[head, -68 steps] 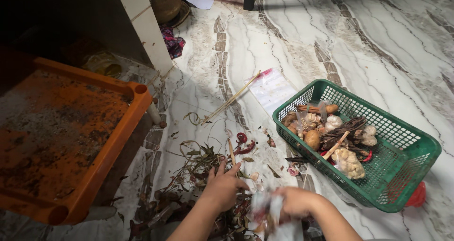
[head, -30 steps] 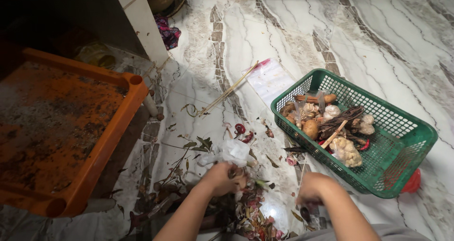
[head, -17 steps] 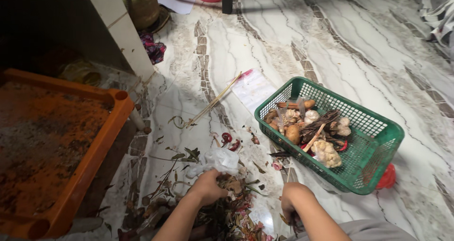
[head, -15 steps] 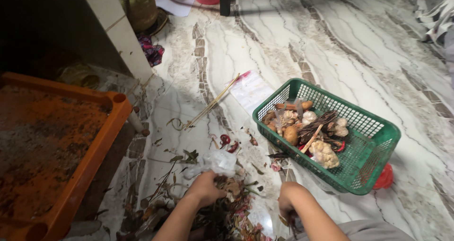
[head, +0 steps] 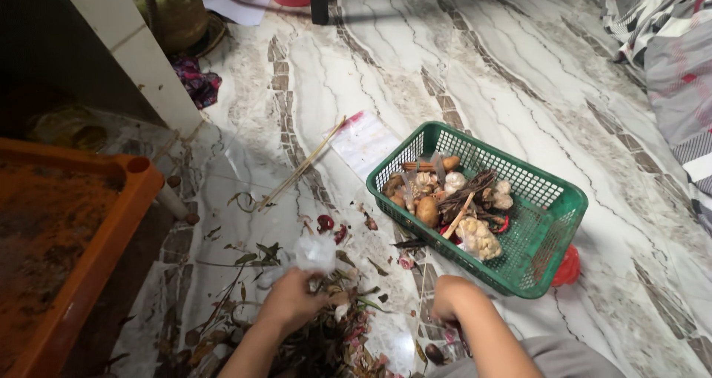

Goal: The person sits on the floor and sorts a pile of dried ingredients, including red chilies, garlic, and roots, into a green plastic basket. They handle the items by hand, separating them from debris and placing them into the basket.

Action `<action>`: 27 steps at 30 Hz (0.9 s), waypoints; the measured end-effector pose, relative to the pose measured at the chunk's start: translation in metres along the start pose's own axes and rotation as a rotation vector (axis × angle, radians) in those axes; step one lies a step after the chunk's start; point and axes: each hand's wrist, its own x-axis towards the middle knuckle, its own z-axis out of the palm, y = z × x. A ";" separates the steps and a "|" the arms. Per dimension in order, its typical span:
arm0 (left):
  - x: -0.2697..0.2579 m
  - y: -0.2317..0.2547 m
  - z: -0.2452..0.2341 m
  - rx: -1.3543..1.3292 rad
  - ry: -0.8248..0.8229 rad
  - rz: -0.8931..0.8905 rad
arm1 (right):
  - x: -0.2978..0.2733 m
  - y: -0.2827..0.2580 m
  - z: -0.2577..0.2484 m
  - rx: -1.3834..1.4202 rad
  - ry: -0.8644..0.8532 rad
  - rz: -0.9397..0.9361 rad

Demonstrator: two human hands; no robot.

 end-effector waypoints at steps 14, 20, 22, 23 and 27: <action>-0.018 0.023 0.029 -0.026 -0.158 0.329 | -0.011 -0.042 0.047 -0.156 -0.276 -0.037; -0.019 0.030 0.029 -0.053 -0.144 0.277 | -0.030 -0.016 -0.040 0.303 0.185 -0.237; -0.018 0.052 0.039 -0.118 -0.082 0.253 | -0.042 0.000 -0.070 0.510 0.471 -0.219; -0.016 0.069 0.047 -0.170 -0.016 0.273 | -0.049 0.006 -0.080 0.580 0.607 -0.191; 0.016 0.169 0.083 -0.407 0.058 0.501 | -0.067 0.015 -0.097 0.910 0.863 -0.170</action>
